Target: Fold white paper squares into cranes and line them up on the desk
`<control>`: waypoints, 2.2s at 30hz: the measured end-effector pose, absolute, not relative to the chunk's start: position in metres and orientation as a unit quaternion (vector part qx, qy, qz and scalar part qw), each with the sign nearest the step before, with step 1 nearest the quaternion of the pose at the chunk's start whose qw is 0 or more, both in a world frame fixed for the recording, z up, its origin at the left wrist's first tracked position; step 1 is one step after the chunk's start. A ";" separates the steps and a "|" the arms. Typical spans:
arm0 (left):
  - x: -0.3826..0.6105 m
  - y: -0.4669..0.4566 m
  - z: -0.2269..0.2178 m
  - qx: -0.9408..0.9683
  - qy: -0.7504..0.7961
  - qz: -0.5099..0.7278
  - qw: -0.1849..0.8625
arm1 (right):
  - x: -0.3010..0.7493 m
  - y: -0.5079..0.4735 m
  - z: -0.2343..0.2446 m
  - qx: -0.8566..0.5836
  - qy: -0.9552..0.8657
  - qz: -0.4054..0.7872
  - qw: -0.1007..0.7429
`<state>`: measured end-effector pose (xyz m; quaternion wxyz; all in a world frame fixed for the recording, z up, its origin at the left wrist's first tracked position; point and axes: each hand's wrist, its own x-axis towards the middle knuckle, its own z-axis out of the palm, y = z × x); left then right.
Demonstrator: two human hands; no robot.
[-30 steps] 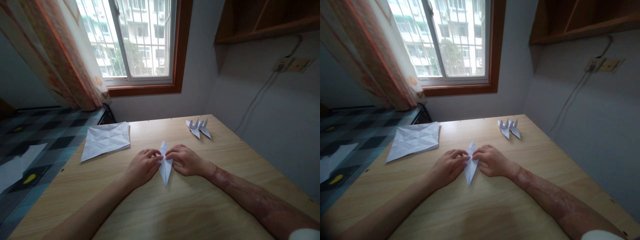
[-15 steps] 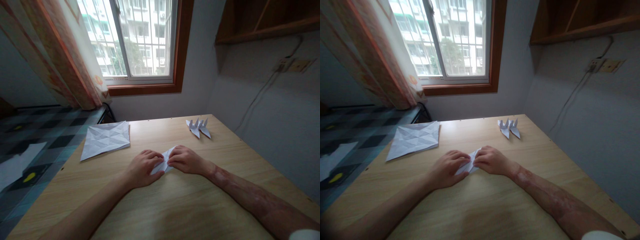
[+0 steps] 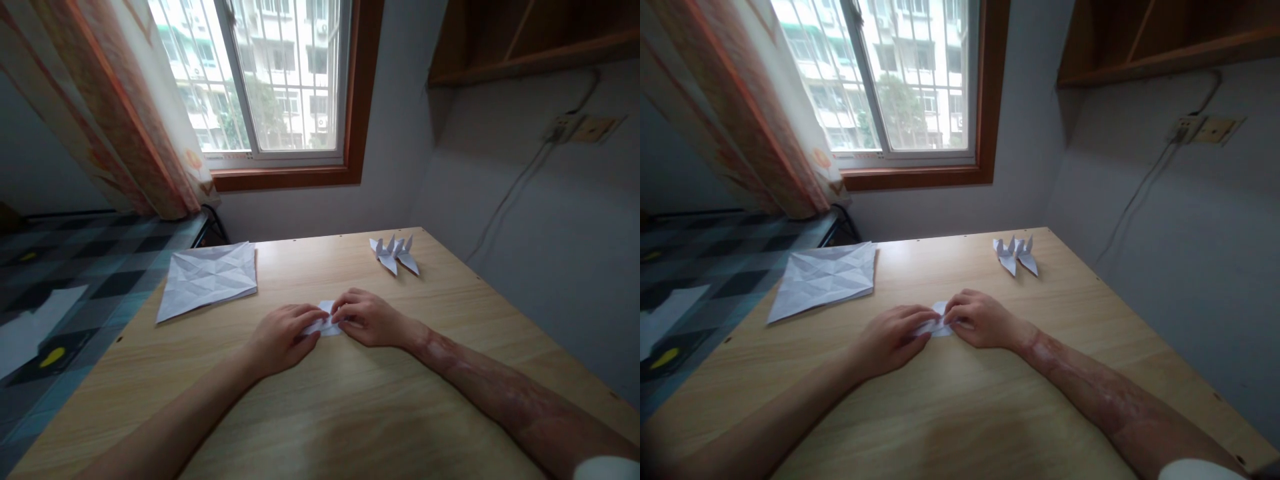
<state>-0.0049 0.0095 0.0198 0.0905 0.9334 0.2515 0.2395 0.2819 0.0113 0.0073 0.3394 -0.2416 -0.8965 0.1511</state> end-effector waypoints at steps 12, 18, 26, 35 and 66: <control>-0.018 0.019 0.028 0.951 0.193 0.208 0.124 | 0.285 0.004 0.018 -0.242 -0.914 0.131 0.300; -0.019 0.021 0.019 0.957 0.178 0.223 0.051 | 0.282 0.008 0.013 -0.244 -0.918 0.113 0.292; -0.017 0.016 0.024 0.942 0.208 0.257 0.065 | 0.285 0.007 0.018 -0.216 -0.931 0.100 0.275; -0.017 0.017 0.025 0.905 0.259 0.286 0.180 | 0.282 0.011 0.006 -0.237 -0.924 0.081 0.289; -0.006 0.016 0.018 0.919 0.272 0.283 0.027 | 0.281 0.018 -0.002 -0.333 -0.853 0.091 0.392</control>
